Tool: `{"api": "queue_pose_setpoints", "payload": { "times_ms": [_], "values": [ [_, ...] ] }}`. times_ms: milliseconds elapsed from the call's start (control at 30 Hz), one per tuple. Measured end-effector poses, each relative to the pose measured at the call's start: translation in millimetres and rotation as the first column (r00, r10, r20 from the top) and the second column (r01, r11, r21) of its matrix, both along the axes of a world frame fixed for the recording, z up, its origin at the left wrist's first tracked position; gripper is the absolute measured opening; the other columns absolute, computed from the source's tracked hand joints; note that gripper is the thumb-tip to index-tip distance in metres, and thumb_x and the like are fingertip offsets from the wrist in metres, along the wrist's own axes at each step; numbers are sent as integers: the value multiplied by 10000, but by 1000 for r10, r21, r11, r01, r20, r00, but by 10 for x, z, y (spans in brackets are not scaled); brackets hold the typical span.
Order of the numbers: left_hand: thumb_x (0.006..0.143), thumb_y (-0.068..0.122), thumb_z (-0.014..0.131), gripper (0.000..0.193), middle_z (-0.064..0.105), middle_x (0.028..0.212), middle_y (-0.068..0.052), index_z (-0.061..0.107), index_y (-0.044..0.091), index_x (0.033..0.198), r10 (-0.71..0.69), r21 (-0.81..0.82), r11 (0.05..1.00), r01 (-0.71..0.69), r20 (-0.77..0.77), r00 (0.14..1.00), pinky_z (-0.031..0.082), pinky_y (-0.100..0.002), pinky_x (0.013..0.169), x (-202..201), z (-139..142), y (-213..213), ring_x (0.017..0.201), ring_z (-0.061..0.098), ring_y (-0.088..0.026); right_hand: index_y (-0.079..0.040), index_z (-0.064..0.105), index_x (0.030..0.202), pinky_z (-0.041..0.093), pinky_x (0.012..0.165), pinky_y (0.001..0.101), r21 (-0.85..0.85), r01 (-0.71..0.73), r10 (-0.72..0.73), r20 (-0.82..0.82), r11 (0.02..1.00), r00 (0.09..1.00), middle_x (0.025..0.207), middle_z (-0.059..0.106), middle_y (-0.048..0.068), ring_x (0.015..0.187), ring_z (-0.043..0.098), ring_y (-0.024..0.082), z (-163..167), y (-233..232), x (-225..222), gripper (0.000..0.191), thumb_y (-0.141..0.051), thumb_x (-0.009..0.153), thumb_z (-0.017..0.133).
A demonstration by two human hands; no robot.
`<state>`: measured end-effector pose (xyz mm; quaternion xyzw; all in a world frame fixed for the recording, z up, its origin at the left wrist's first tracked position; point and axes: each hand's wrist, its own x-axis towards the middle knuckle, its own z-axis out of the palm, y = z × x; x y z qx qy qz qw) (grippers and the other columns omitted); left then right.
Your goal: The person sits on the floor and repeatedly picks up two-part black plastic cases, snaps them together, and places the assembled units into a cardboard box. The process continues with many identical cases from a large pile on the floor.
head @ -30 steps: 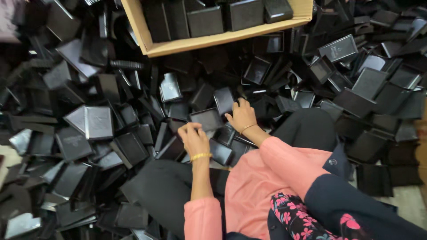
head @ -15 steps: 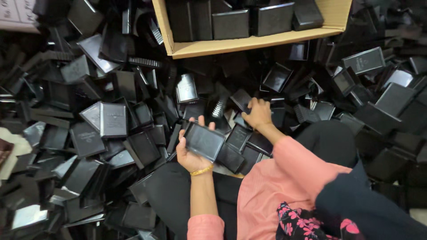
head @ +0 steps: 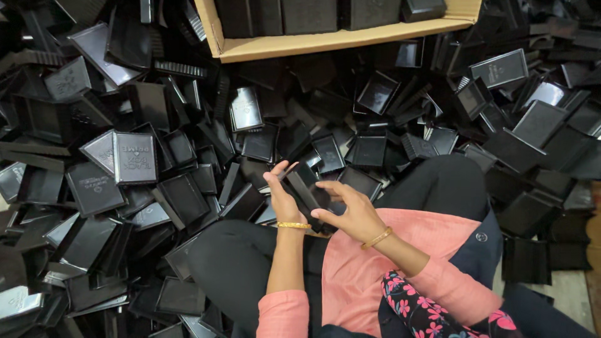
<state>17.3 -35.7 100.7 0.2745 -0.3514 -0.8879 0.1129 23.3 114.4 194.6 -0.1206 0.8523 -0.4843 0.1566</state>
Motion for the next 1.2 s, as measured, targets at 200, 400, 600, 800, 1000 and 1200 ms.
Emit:
{"api": "queue_pose_setpoints", "payload": {
  "times_ms": [200, 400, 600, 800, 1000, 1200],
  "values": [
    [1055, 578, 331, 610, 698, 1187, -112, 613, 70, 1238, -22, -42, 999, 21, -20, 1000, 533, -346, 955, -63, -54, 9, 1037, 654, -206, -146, 673, 1319, 578, 948, 344, -34, 55, -53, 56, 998, 997, 1182, 681, 119, 1068, 709, 205, -176, 181, 59, 642, -309, 738, 890],
    [1055, 562, 349, 589, 676, 1183, -100, 630, 82, 1247, -117, -2, 993, 116, -11, 993, 525, -343, 968, -65, -72, 75, 1051, 648, -196, -124, 640, 1360, 555, 984, 333, -274, 133, -109, 101, 953, 989, 1225, 698, 96, 1121, 692, 192, -233, 164, 55, 643, -278, 779, 869],
    [1057, 559, 316, 597, 682, 1223, -98, 615, 77, 1245, -55, -53, 997, 53, -38, 998, 503, -356, 986, -1, -91, 102, 1066, 635, -196, -111, 637, 1353, 566, 958, 314, -39, 53, -54, -34, 998, 998, 1187, 665, 92, 1073, 696, 182, -305, 128, 213, 642, -252, 775, 876],
    [1149, 447, 302, 616, 705, 883, -121, 677, 31, 892, -287, -590, 793, 152, -141, 948, 509, -368, 851, -29, -35, 36, 868, 668, -241, -74, 627, 1386, 559, 942, 310, -464, 152, 233, 668, 873, 707, 1176, 710, 63, 1063, 673, 148, -341, 487, -91, 573, -256, 865, 780],
    [1057, 271, 348, 516, 642, 679, -138, 632, 21, 706, 72, -905, 417, -84, -59, 996, 459, -440, 642, 13, 202, 19, 637, 628, -322, -3, 615, 1169, 542, 885, 326, -188, -6, 6, -5, 982, 1000, 1122, 681, 90, 1030, 659, 165, -286, 325, 217, 544, -164, 731, 894],
    [1046, 284, 354, 520, 584, 605, -135, 567, 12, 658, 206, -838, 533, -117, -6, 978, 433, -444, 618, 85, 256, -35, 568, 573, -306, -12, 656, 1052, 606, 762, 302, -266, 124, -182, -206, 956, 962, 941, 662, 72, 845, 711, 177, -126, -25, 491, 352, -193, 817, 846]
  ]
}}
